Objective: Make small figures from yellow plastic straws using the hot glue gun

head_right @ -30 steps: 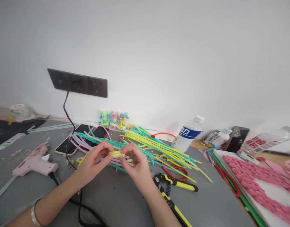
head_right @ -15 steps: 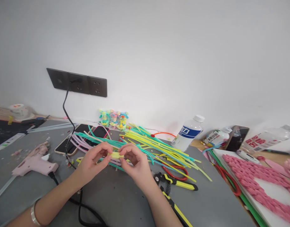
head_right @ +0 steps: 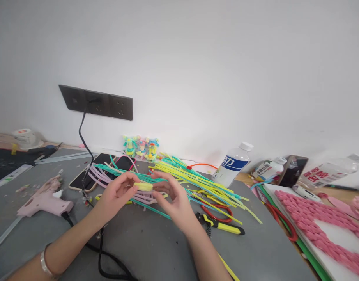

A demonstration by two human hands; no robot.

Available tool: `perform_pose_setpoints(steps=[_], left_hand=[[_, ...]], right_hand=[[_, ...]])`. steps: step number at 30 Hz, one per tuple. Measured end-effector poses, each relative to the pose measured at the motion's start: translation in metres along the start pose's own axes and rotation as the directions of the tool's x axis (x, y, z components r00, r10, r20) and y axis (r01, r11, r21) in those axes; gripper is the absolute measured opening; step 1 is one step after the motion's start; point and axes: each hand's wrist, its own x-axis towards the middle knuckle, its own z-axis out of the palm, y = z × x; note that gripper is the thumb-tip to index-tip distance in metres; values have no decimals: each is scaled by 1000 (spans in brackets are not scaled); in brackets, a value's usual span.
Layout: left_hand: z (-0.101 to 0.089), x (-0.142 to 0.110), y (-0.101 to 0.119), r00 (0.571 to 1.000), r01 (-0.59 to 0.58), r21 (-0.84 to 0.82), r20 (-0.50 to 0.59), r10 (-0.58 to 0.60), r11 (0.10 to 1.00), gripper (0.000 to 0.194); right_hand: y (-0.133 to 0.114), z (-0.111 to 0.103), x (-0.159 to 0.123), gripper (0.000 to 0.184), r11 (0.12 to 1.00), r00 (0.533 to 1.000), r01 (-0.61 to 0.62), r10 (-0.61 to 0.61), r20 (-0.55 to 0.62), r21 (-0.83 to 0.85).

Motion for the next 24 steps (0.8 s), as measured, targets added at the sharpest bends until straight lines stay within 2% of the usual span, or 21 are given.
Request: perform_pose_setpoints(steps=[2, 5, 8, 12, 15, 19, 22, 24], left_hand=[[-2, 2, 0, 998, 40, -65, -42, -43, 997, 16], [-3, 5, 0, 992, 85, -157, -77, -98, 984, 24], [-3, 8, -2, 985, 129, -242, -80, -152, 962, 30], [0, 9, -5, 969, 198, -373, -66, -239, 906, 36], [0, 9, -4, 950, 259, -494, -26, -312, 830, 37], [-2, 9, -2, 927, 317, -600, 31, -374, 735, 36], [-4, 9, -4, 925, 329, -588, 42, -378, 739, 36], [-4, 8, -5, 934, 319, -516, 28, -356, 795, 36]], right_hand=[[0, -13, 0, 33, 982, 999, -33, 32, -6, -186], [6, -28, 1, 15, 864, 994, -25, 76, 82, -503], [15, -31, 1, 18, 797, 968, -14, 161, 191, -604], [23, -23, 0, 18, 741, 965, -55, 212, 155, -669], [23, -21, -1, 13, 729, 972, -67, 202, 121, -681], [17, -27, -1, 10, 813, 987, -73, 143, 77, -577], [14, -32, 1, 18, 878, 984, -179, 171, -58, -443], [13, -32, 3, 30, 915, 964, -258, 223, -142, -309]])
